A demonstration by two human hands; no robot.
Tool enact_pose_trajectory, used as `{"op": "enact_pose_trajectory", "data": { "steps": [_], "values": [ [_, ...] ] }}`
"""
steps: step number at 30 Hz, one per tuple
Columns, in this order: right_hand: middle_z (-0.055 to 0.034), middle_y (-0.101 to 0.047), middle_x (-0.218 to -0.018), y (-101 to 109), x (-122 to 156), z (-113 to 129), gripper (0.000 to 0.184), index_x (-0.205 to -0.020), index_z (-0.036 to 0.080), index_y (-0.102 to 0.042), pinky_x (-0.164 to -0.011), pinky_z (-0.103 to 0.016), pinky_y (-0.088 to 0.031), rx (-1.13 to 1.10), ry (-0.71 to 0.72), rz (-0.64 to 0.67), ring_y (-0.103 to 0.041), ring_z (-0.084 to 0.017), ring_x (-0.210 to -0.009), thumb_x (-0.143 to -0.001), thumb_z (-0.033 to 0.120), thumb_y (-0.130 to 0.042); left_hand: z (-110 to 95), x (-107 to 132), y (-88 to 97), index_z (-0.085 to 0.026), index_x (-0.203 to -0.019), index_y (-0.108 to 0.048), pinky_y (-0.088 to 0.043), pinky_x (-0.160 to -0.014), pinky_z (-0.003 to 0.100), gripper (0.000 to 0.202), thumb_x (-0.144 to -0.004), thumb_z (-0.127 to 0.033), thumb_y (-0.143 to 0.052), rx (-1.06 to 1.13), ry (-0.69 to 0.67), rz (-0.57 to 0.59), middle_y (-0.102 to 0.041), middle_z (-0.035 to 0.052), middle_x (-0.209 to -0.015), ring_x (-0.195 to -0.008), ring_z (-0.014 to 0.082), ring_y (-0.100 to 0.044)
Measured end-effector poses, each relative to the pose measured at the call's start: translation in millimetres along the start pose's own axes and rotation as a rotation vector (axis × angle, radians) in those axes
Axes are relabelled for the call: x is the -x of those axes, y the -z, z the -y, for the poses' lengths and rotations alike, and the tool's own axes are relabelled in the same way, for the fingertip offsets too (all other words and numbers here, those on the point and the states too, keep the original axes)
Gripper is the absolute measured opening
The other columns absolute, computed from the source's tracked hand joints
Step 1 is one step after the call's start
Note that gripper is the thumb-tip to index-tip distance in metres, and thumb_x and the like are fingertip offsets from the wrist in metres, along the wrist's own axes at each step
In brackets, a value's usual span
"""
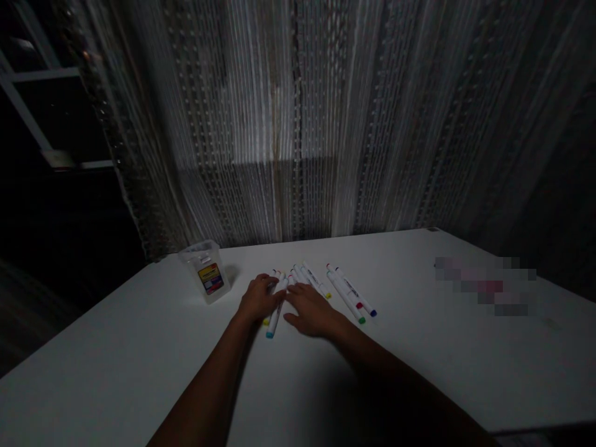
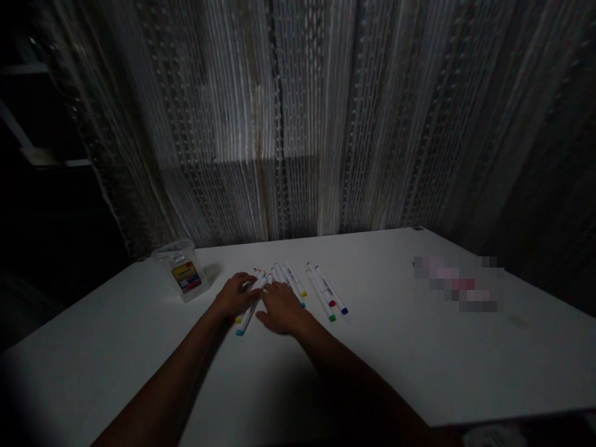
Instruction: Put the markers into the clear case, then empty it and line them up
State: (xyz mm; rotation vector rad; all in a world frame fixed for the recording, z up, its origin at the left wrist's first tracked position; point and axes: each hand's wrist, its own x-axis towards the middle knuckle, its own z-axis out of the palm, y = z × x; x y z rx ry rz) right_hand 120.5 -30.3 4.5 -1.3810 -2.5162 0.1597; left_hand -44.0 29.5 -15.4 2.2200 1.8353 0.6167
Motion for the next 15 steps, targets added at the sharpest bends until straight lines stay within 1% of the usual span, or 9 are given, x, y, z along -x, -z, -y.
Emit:
{"op": "enact_pose_trajectory", "data": {
  "steps": [3, 5, 7, 9, 11, 15],
  "values": [
    [-0.0172, -0.057, -0.119, 16, 2, 0, 0.034, -0.112, 0.011, -0.060, -0.093, -0.038, -0.038, 0.043, -0.070, -0.008, -0.050, -0.027, -0.112, -0.083, 0.025, -0.050, -1, 1, 0.8, -0.021, -0.113, -0.062, -0.040, -0.091, 0.027, 0.045, -0.072, -0.040, -0.064, -0.009, 0.012, -0.003, -0.054, 0.0056, -0.126, -0.112, 0.0227, -0.052],
    [-0.0147, -0.062, -0.109, 23, 3, 2, 0.029, -0.106, 0.013, -0.063, -0.086, -0.035, -0.041, 0.074, -0.101, 0.023, -0.056, -0.025, -0.103, -0.082, 0.021, -0.049, -1, 1, 2.6, -0.021, -0.111, -0.061, -0.040, -0.090, 0.029, 0.043, -0.074, -0.041, -0.061, -0.017, 0.044, -0.022, -0.055, 0.0064, -0.124, -0.109, 0.0227, -0.054],
    [-0.0135, -0.065, -0.102, 26, 3, 4, 0.027, -0.100, 0.014, -0.066, -0.082, -0.033, -0.042, 0.100, -0.094, 0.066, -0.058, -0.024, -0.098, -0.081, 0.020, -0.047, -1, 2, 5.1, -0.020, -0.110, -0.061, -0.041, -0.088, 0.031, 0.040, -0.078, -0.043, -0.056, -0.028, 0.089, -0.049, -0.056, 0.0087, -0.122, -0.107, 0.0239, -0.055],
    [-0.0144, -0.067, -0.097, 24, 2, 6, 0.026, -0.094, 0.013, -0.067, -0.078, -0.033, -0.043, 0.121, -0.087, 0.085, -0.060, -0.025, -0.095, -0.081, 0.020, -0.046, -1, 2, 7.1, -0.019, -0.109, -0.060, -0.041, -0.087, 0.033, 0.040, -0.080, -0.045, -0.051, -0.034, 0.128, -0.073, -0.056, 0.0107, -0.121, -0.106, 0.0250, -0.055],
    [-0.0156, -0.067, -0.097, 20, 1, 6, 0.027, -0.094, 0.012, -0.067, -0.077, -0.033, -0.043, 0.132, -0.083, 0.066, -0.060, -0.025, -0.094, -0.082, 0.020, -0.044, -2, 2, 7.8, -0.019, -0.111, -0.059, -0.041, -0.087, 0.033, 0.042, -0.080, -0.046, -0.050, -0.031, 0.134, -0.084, -0.054, 0.0105, -0.123, -0.108, 0.0249, -0.054],
    [-0.0162, -0.063, -0.108, 11, 0, 6, 0.031, -0.107, 0.010, -0.061, -0.085, -0.038, -0.041, 0.128, -0.039, 0.037, -0.055, -0.027, -0.102, -0.084, 0.021, -0.044, -2, 2, 5.3, -0.024, -0.113, -0.059, -0.040, -0.090, 0.029, 0.043, -0.075, -0.043, -0.060, -0.014, 0.070, -0.048, -0.053, 0.0050, -0.127, -0.113, 0.0228, -0.051]
  ]
}}
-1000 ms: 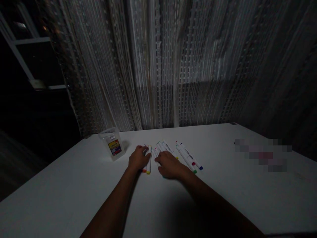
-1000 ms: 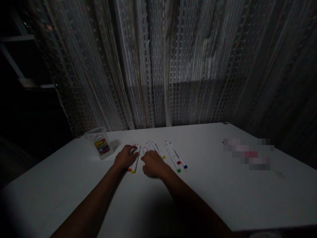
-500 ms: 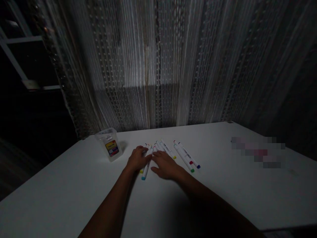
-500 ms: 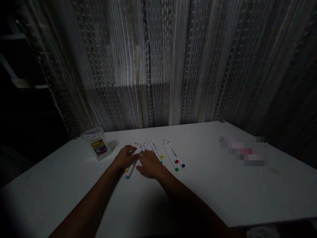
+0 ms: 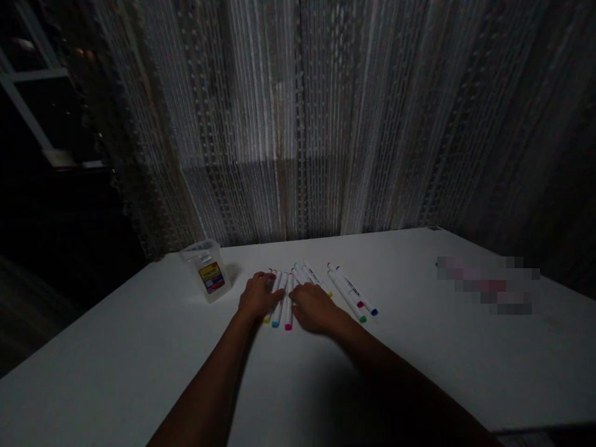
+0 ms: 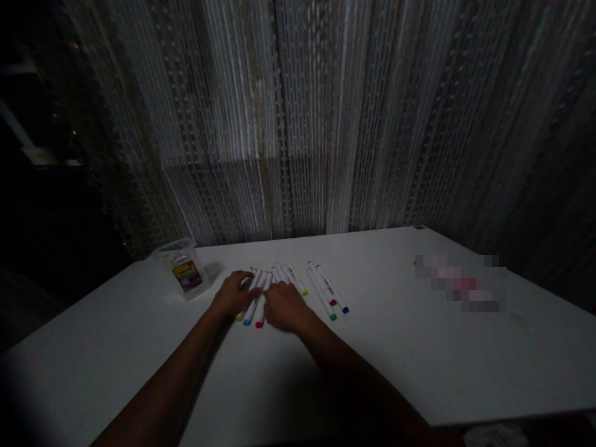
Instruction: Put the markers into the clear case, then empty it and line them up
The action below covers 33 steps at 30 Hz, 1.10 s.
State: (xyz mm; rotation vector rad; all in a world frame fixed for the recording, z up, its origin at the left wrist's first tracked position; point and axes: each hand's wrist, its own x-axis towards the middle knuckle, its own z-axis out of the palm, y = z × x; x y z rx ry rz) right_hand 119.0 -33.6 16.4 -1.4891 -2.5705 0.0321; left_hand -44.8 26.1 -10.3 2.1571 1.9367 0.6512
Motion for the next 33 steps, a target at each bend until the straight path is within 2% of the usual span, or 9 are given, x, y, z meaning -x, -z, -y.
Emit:
{"op": "enact_pose_trajectory", "data": {
  "steps": [4, 7, 13, 18, 22, 25, 27, 30, 33],
  "values": [
    [-0.0165, -0.058, -0.120, -10, -1, 0, 0.038, -0.119, 0.010, -0.054, -0.093, -0.042, -0.037, -0.063, 0.037, -0.009, -0.049, -0.029, -0.112, -0.084, 0.024, -0.048, 2, -1, -1.6, -0.022, -0.108, -0.062, -0.038, -0.092, 0.030, 0.038, -0.076, -0.042, -0.058, -0.002, -0.003, 0.008, -0.055, 0.0068, -0.124, -0.112, 0.0231, -0.051],
    [-0.0160, -0.055, -0.124, -12, -2, -1, 0.041, -0.122, 0.008, -0.052, -0.099, -0.040, -0.034, -0.101, 0.049, -0.034, -0.046, -0.027, -0.117, -0.083, 0.023, -0.050, 2, -2, -1.5, -0.021, -0.109, -0.062, -0.037, -0.094, 0.032, 0.041, -0.078, -0.047, -0.054, -0.002, -0.001, 0.002, -0.053, 0.0089, -0.125, -0.113, 0.0244, -0.050],
    [-0.0187, -0.055, -0.122, -1, -2, -5, 0.032, -0.110, 0.007, -0.060, -0.096, -0.039, -0.037, -0.086, -0.078, -0.059, -0.048, -0.028, -0.115, -0.084, 0.018, -0.045, -1, 0, -5.5, -0.025, -0.119, -0.057, -0.036, -0.097, 0.039, 0.053, -0.071, -0.046, -0.063, -0.042, -0.049, 0.006, -0.045, 0.0082, -0.135, -0.125, 0.0277, -0.038],
    [-0.0194, -0.058, -0.119, 0, -2, -2, 0.031, -0.104, 0.007, -0.064, -0.093, -0.037, -0.041, -0.058, -0.123, -0.011, -0.054, -0.028, -0.109, -0.084, 0.021, -0.044, 1, 0, -5.0, -0.020, -0.112, -0.061, -0.037, -0.097, 0.035, 0.044, -0.076, -0.044, -0.058, -0.042, -0.019, -0.027, -0.051, 0.0096, -0.127, -0.120, 0.0268, -0.043],
    [-0.0176, -0.051, -0.131, -8, -2, 2, 0.038, -0.118, 0.005, -0.056, -0.098, -0.035, -0.039, -0.183, -0.007, -0.036, -0.050, -0.025, -0.117, -0.085, 0.019, -0.042, 2, 0, -3.9, -0.019, -0.114, -0.061, -0.036, -0.098, 0.035, 0.043, -0.078, -0.043, -0.056, -0.037, -0.031, -0.037, -0.051, 0.0111, -0.127, -0.120, 0.0274, -0.044],
    [-0.0141, -0.051, -0.132, -10, -4, 1, 0.040, -0.122, 0.008, -0.052, -0.101, -0.031, -0.036, -0.257, 0.067, -0.079, -0.049, -0.021, -0.119, -0.085, 0.015, -0.041, 1, 0, -4.3, -0.020, -0.114, -0.061, -0.036, -0.099, 0.035, 0.042, -0.079, -0.043, -0.055, -0.032, -0.044, -0.039, -0.050, 0.0107, -0.128, -0.122, 0.0267, -0.043],
    [-0.0155, -0.053, -0.129, -8, -5, -3, 0.038, -0.119, 0.007, -0.054, -0.100, -0.032, -0.036, -0.226, 0.009, -0.105, -0.050, -0.022, -0.117, -0.085, 0.015, -0.041, -1, 1, -4.9, -0.021, -0.115, -0.060, -0.035, -0.100, 0.035, 0.044, -0.079, -0.045, -0.055, -0.028, -0.053, -0.038, -0.050, 0.0102, -0.129, -0.123, 0.0258, -0.042],
    [-0.0196, -0.060, -0.116, -3, -5, -9, 0.032, -0.108, 0.006, -0.061, -0.095, -0.035, -0.040, -0.107, -0.157, -0.120, -0.054, -0.026, -0.110, -0.085, 0.017, -0.041, -3, 2, -5.7, -0.021, -0.119, -0.058, -0.033, -0.102, 0.035, 0.053, -0.074, -0.049, -0.060, -0.039, -0.074, -0.008, -0.047, 0.0109, -0.134, -0.128, 0.0262, -0.037],
    [-0.0204, -0.063, -0.107, 0, -4, -11, 0.028, -0.098, 0.007, -0.065, -0.088, -0.038, -0.043, -0.020, -0.210, -0.091, -0.056, -0.029, -0.103, -0.084, 0.019, -0.043, -4, 2, -6.2, -0.021, -0.119, -0.057, -0.033, -0.102, 0.037, 0.055, -0.072, -0.048, -0.062, -0.063, -0.083, 0.017, -0.046, 0.0117, -0.135, -0.129, 0.0274, -0.036]
  ]
}}
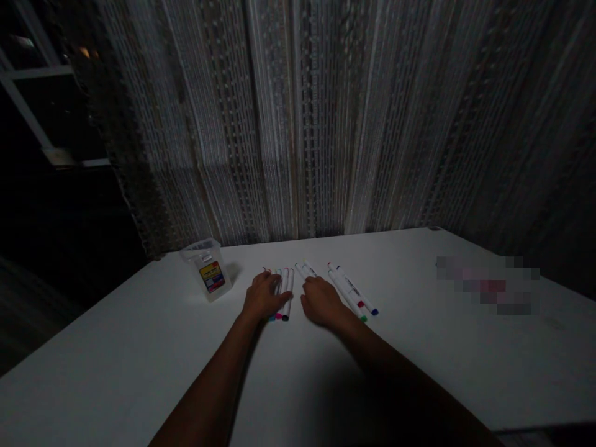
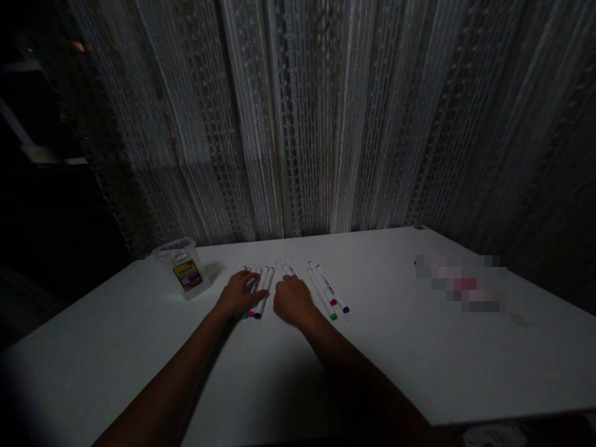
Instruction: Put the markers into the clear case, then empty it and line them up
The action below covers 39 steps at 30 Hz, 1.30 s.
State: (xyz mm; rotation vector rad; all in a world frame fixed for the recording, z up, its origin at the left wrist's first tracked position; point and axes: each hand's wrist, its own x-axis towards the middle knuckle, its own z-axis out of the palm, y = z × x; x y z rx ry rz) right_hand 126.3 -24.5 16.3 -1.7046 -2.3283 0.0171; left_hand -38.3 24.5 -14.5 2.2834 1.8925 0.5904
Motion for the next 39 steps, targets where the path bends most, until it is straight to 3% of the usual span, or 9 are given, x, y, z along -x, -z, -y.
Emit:
{"op": "enact_pose_trajectory", "data": {
  "steps": [4, 12, 14, 21, 27, 35, 39],
  "values": [
    [-0.0193, -0.062, -0.110, -2, 0, 3, 0.028, -0.102, 0.007, -0.063, -0.092, -0.036, -0.040, -0.046, 0.022, 0.041, -0.054, -0.027, -0.108, -0.085, 0.019, -0.043, 1, 0, 0.0, -0.020, -0.117, -0.059, -0.035, -0.101, 0.036, 0.049, -0.076, -0.046, -0.059, -0.004, 0.019, -0.024, -0.049, 0.0121, -0.132, -0.127, 0.0276, -0.039],
    [-0.0108, -0.051, -0.133, -19, 0, 5, 0.040, -0.124, 0.013, -0.050, -0.099, -0.031, -0.036, -0.289, 0.226, 0.038, -0.050, -0.020, -0.118, -0.085, 0.015, -0.041, 4, 1, 1.0, -0.019, -0.117, -0.059, -0.037, -0.099, 0.036, 0.047, -0.077, -0.044, -0.058, 0.010, -0.006, -0.032, -0.051, 0.0125, -0.130, -0.125, 0.0277, -0.042],
    [-0.0113, -0.053, -0.130, -18, -1, 3, 0.039, -0.122, 0.012, -0.052, -0.098, -0.031, -0.038, -0.277, 0.205, 0.028, -0.051, -0.020, -0.116, -0.085, 0.015, -0.041, 4, 1, 1.1, -0.019, -0.116, -0.060, -0.037, -0.099, 0.036, 0.046, -0.077, -0.044, -0.058, 0.013, -0.007, -0.036, -0.051, 0.0128, -0.129, -0.124, 0.0281, -0.042],
    [-0.0190, -0.061, -0.111, -2, -1, -3, 0.029, -0.103, 0.007, -0.063, -0.089, -0.033, -0.041, -0.015, -0.063, -0.006, -0.053, -0.026, -0.108, -0.086, 0.019, -0.042, -1, 2, 4.7, -0.020, -0.118, -0.059, -0.033, -0.103, 0.036, 0.050, -0.078, -0.049, -0.057, 0.015, -0.040, -0.031, -0.050, 0.0117, -0.132, -0.126, 0.0261, -0.041],
    [-0.0178, -0.062, -0.108, -3, 1, 1, 0.027, -0.101, 0.007, -0.062, -0.086, -0.032, -0.041, -0.055, -0.030, 0.029, -0.056, -0.025, -0.103, -0.085, 0.020, -0.044, -5, 5, 7.7, -0.023, -0.121, -0.057, -0.034, -0.103, 0.040, 0.054, -0.076, -0.050, -0.059, -0.044, -0.055, 0.047, -0.045, 0.0125, -0.137, -0.129, 0.0270, -0.038],
    [-0.0136, -0.055, -0.124, -16, -2, -1, 0.035, -0.120, 0.011, -0.050, -0.094, -0.030, -0.037, -0.303, 0.116, 0.031, -0.052, -0.020, -0.112, -0.086, 0.017, -0.043, -2, 4, 5.2, -0.022, -0.123, -0.056, -0.033, -0.104, 0.038, 0.053, -0.077, -0.049, -0.058, -0.042, -0.048, 0.042, -0.046, 0.0123, -0.137, -0.130, 0.0257, -0.037],
    [-0.0159, -0.055, -0.124, -10, -2, -4, 0.035, -0.118, 0.009, -0.053, -0.097, -0.031, -0.036, -0.251, 0.074, -0.011, -0.050, -0.022, -0.115, -0.085, 0.016, -0.045, -1, 3, 4.9, -0.022, -0.122, -0.057, -0.033, -0.103, 0.038, 0.054, -0.076, -0.050, -0.058, -0.037, -0.048, 0.034, -0.046, 0.0124, -0.136, -0.129, 0.0262, -0.039]
  ]
}}
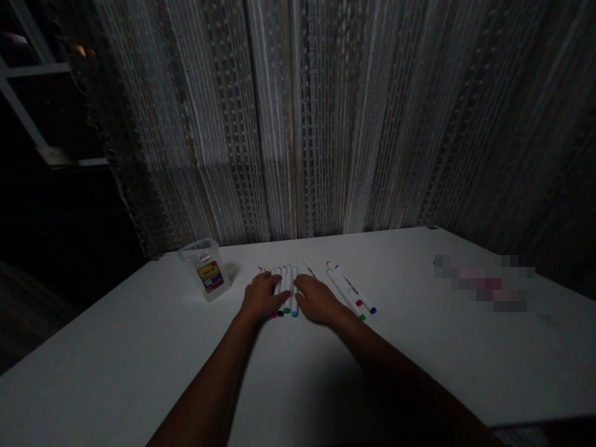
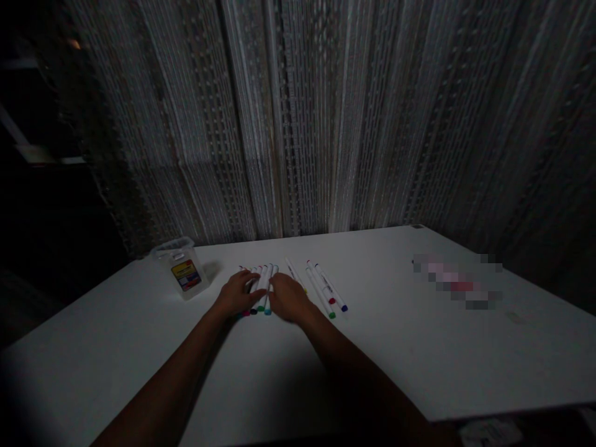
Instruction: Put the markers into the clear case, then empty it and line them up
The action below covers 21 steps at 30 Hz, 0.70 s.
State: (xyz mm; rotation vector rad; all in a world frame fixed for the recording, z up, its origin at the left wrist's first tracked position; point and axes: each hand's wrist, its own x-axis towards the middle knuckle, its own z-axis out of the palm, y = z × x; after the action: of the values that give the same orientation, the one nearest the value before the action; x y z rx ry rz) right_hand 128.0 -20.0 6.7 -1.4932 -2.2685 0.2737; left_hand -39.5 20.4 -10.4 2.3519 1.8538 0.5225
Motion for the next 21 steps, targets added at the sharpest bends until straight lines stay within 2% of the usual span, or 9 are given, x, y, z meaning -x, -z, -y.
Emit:
{"op": "enact_pose_trajectory", "data": {
  "steps": [3, 7, 11, 13, 21],
  "values": [
    [-0.0211, -0.050, -0.130, 6, 0, -3, 0.035, -0.116, 0.003, -0.056, -0.101, -0.033, -0.032, 0.119, -0.123, -0.039, -0.043, -0.026, -0.123, -0.085, 0.016, -0.044, 1, -1, 0.6, -0.021, -0.122, -0.057, -0.033, -0.103, 0.038, 0.054, -0.077, -0.051, -0.057, 0.003, -0.001, -0.003, -0.047, 0.0118, -0.136, -0.128, 0.0266, -0.039],
    [-0.0237, -0.054, -0.124, 10, 0, -3, 0.032, -0.106, 0.002, -0.062, -0.096, -0.036, -0.037, 0.228, -0.171, 0.040, -0.047, -0.029, -0.117, -0.085, 0.018, -0.044, -1, 0, 1.5, -0.021, -0.123, -0.055, -0.032, -0.104, 0.039, 0.059, -0.076, -0.058, -0.053, 0.026, 0.006, -0.003, -0.045, 0.0109, -0.137, -0.129, 0.0261, -0.038],
    [-0.0201, -0.063, -0.108, 11, 1, 5, 0.029, -0.103, 0.006, -0.063, -0.087, -0.033, -0.041, 0.231, -0.174, 0.075, -0.055, -0.027, -0.106, -0.086, 0.020, -0.044, -5, 2, 1.9, -0.026, -0.124, -0.053, -0.028, -0.103, 0.050, 0.066, -0.071, -0.064, -0.056, -0.010, -0.006, 0.050, -0.041, 0.0108, -0.141, -0.131, 0.0296, -0.033],
    [-0.0179, -0.065, -0.106, 9, 1, 7, 0.028, -0.101, 0.009, -0.064, -0.085, -0.032, -0.041, 0.201, -0.145, 0.088, -0.056, -0.026, -0.105, -0.087, 0.022, -0.044, -6, 2, 1.6, -0.027, -0.125, -0.052, -0.027, -0.102, 0.054, 0.067, -0.071, -0.065, -0.055, -0.025, 0.005, 0.065, -0.039, 0.0109, -0.142, -0.132, 0.0302, -0.032],
    [-0.0140, -0.058, -0.119, -5, 1, 3, 0.034, -0.117, 0.010, -0.055, -0.092, -0.029, -0.038, -0.019, 0.047, 0.044, -0.054, -0.020, -0.108, -0.086, 0.017, -0.042, 1, -1, -0.9, -0.023, -0.126, -0.051, -0.027, -0.105, 0.046, 0.061, -0.077, -0.058, -0.051, -0.024, 0.045, 0.038, -0.039, 0.0107, -0.142, -0.132, 0.0265, -0.034]
  ]
}}
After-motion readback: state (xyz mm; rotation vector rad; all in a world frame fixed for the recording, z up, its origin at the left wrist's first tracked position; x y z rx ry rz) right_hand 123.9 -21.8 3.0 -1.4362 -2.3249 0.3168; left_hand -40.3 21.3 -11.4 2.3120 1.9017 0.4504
